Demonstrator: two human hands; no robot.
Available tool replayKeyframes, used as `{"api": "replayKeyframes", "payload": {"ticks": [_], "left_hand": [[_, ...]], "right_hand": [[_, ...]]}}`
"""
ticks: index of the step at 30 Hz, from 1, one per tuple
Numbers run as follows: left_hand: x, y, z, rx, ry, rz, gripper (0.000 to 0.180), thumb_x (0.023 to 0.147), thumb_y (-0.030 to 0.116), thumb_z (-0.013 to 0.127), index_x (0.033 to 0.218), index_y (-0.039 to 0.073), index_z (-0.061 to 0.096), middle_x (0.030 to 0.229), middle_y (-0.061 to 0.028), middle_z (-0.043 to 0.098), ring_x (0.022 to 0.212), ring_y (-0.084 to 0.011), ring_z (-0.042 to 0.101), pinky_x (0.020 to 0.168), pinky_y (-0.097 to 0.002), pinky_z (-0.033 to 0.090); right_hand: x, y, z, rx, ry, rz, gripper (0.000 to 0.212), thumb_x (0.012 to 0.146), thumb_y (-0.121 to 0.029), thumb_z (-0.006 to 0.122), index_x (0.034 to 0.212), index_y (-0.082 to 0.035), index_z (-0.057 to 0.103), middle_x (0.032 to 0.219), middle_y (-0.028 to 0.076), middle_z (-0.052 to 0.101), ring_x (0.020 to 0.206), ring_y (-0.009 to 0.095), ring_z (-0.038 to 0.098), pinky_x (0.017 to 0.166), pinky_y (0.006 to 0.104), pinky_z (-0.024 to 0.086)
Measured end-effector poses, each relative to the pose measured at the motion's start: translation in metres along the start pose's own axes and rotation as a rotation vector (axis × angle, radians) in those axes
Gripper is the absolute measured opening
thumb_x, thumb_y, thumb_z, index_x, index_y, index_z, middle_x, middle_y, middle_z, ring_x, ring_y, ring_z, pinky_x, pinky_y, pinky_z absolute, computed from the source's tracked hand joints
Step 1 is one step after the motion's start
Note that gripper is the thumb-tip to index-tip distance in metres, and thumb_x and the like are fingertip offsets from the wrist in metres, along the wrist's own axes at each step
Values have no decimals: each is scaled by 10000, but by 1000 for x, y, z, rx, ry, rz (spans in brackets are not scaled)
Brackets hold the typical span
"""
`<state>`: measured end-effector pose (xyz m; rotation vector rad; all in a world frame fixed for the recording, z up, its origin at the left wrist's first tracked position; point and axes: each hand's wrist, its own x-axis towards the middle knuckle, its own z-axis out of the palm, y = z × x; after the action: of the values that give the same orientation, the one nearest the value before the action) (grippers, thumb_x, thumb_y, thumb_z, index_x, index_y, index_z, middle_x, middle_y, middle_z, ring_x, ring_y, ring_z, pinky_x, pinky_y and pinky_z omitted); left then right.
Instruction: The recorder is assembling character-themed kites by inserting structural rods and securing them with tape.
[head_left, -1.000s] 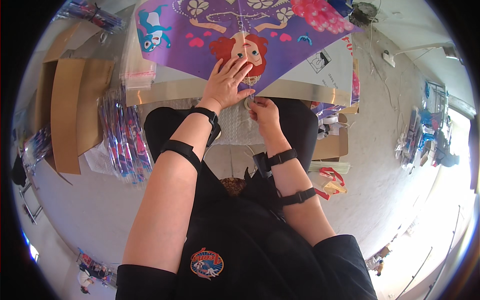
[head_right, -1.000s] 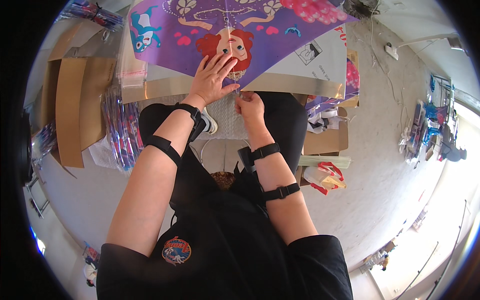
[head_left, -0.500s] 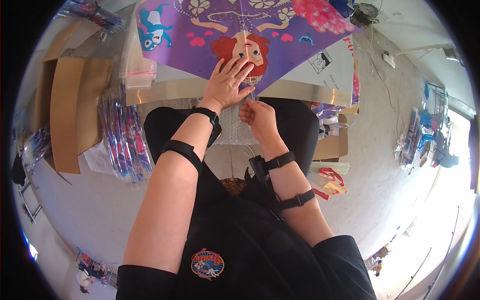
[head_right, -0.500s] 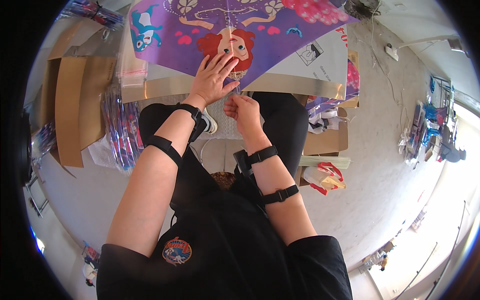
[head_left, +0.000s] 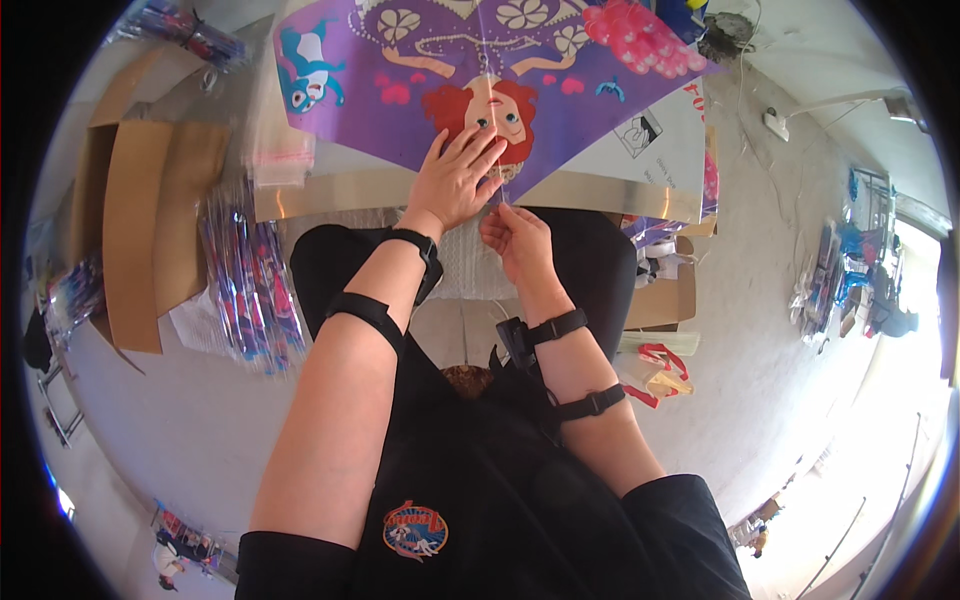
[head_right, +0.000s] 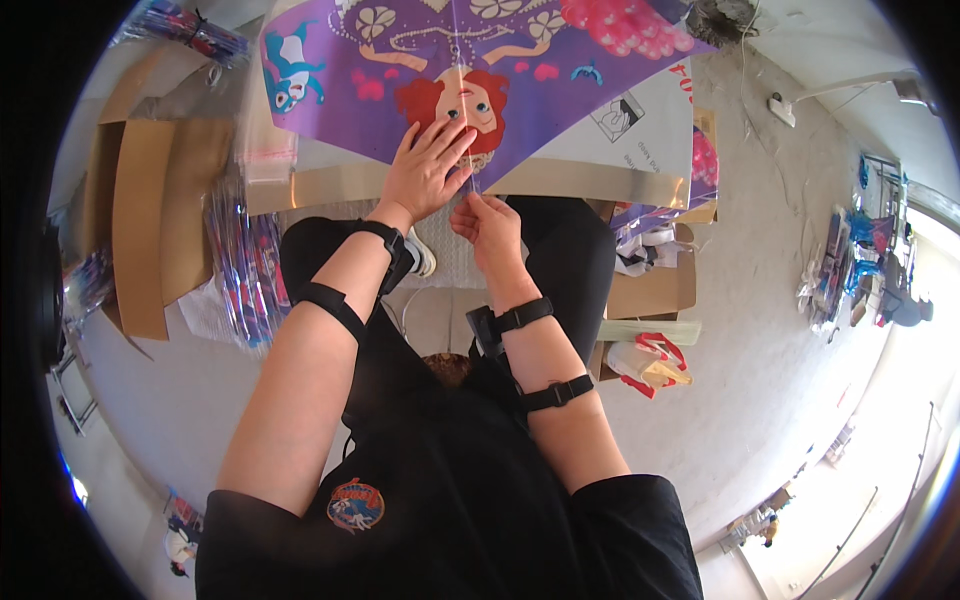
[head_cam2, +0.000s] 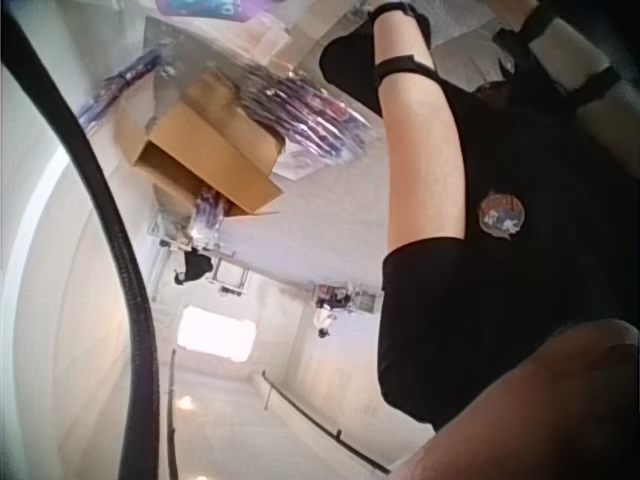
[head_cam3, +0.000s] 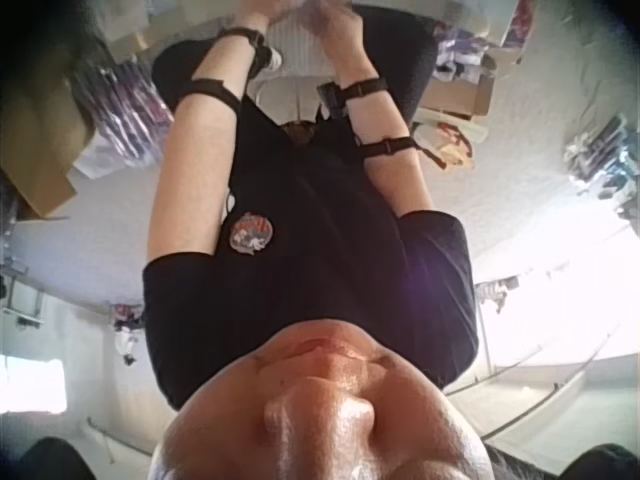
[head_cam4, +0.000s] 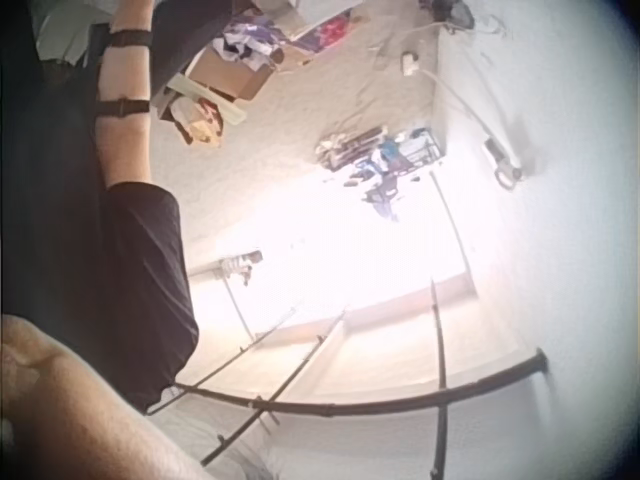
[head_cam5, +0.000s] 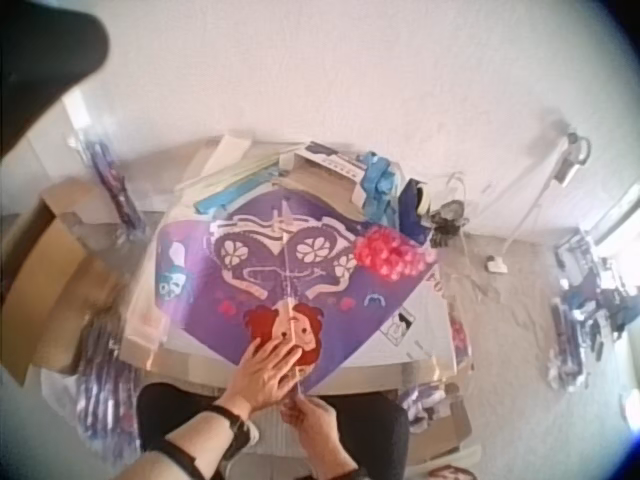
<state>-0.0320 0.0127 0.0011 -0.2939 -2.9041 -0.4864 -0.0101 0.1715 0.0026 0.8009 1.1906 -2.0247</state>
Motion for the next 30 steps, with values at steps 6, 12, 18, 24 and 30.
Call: {"api": "replayKeyframes", "payload": {"ticks": [6, 12, 18, 24, 30], "left_hand": [[3, 2, -3, -61, 43, -4, 521, 900, 329, 535, 1372, 136, 426, 1446, -70, 405, 1296, -256, 416, 1077, -477, 283], [3, 2, 0, -222, 147, -21, 506, 851, 239, 592, 1313, 72, 472, 1388, -125, 448, 1301, -292, 405, 1083, -481, 293], [-14, 3, 0, -261, 258, -52, 503, 830, 221, 602, 1298, 77, 487, 1393, -141, 431, 1314, -316, 382, 1084, -514, 279], [-39, 38, -36, -220, 186, -81, 692, 741, 208, 687, 1365, 100, 406, 1440, -160, 361, 1342, -335, 328, 1101, -567, 194], [-30, 21, -58, -138, 410, -291, 652, 704, 29, 654, 1324, 117, 472, 1378, -139, 457, 1316, -294, 382, 1098, -550, 211]], "right_hand": [[8, 3, -3, -18, -1, -40, 173, 911, -181, 608, 806, -43, 599, 722, 58, 617, 583, 160, 608, 534, 273, 517], [-3, -5, 7, 22, -2, -141, 131, 908, -148, 602, 823, -52, 577, 744, 72, 624, 610, 168, 611, 538, 272, 509], [-8, -15, 13, -87, -38, -185, 139, 907, -118, 593, 801, -29, 576, 743, 96, 629, 600, 179, 612, 531, 274, 508], [-58, -54, 25, -36, -132, -200, 148, 901, -94, 593, 781, -13, 559, 751, 127, 642, 572, 187, 612, 497, 272, 507], [-123, -76, 38, -79, -334, -298, 143, 912, -80, 573, 1016, 1, 517, 873, 125, 650, 724, 195, 658, 623, 288, 548]]}}
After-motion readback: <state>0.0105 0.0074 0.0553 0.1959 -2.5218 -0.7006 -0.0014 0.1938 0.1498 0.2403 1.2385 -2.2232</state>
